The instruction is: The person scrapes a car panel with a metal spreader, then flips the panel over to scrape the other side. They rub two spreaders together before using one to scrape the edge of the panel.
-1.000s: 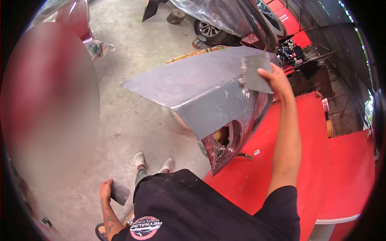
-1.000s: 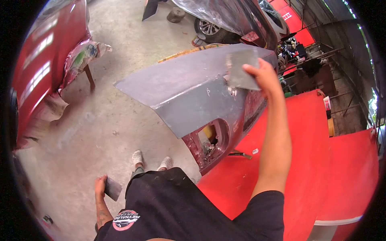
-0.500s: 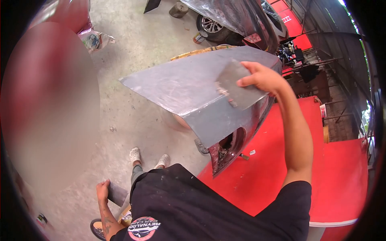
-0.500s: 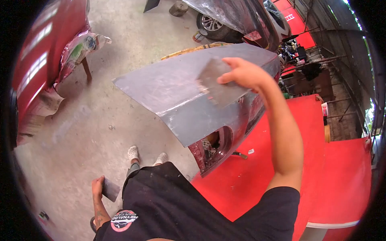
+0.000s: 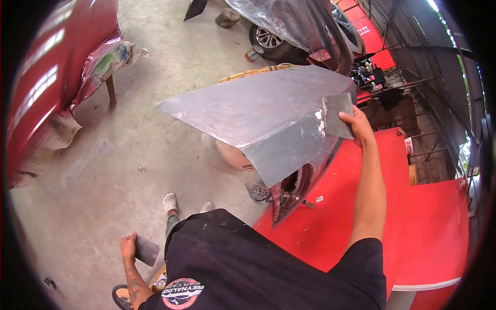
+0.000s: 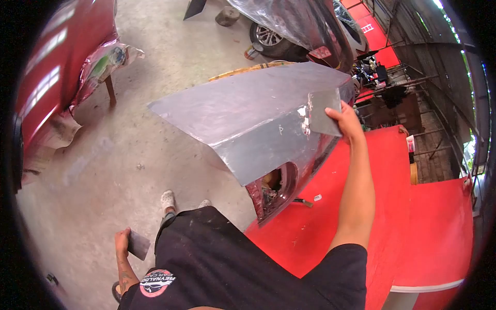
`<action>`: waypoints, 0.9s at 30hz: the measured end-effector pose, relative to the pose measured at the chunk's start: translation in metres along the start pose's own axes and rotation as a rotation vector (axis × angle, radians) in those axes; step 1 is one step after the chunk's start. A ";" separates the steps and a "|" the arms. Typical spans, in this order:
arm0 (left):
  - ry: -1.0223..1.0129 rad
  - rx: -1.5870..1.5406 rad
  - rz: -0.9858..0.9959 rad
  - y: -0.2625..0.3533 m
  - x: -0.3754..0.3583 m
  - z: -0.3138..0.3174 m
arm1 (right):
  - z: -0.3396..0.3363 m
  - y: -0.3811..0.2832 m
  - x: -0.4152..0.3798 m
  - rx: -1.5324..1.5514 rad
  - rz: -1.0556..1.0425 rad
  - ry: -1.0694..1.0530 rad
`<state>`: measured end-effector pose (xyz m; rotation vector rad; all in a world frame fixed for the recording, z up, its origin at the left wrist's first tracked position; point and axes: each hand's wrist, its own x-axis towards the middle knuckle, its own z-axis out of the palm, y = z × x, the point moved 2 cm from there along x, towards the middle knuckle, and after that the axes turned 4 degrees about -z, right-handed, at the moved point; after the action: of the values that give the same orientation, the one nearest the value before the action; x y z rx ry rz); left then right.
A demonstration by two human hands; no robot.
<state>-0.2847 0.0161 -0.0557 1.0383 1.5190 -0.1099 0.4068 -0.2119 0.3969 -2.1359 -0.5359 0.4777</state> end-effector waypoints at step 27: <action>0.046 -0.049 -0.072 -0.060 0.001 -0.012 | 0.092 -0.062 -0.024 0.017 -0.012 -0.276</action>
<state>-0.3324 -0.0122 -0.0821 0.9535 1.5937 -0.0993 0.3271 -0.1310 0.3997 -2.0616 -0.6956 0.7736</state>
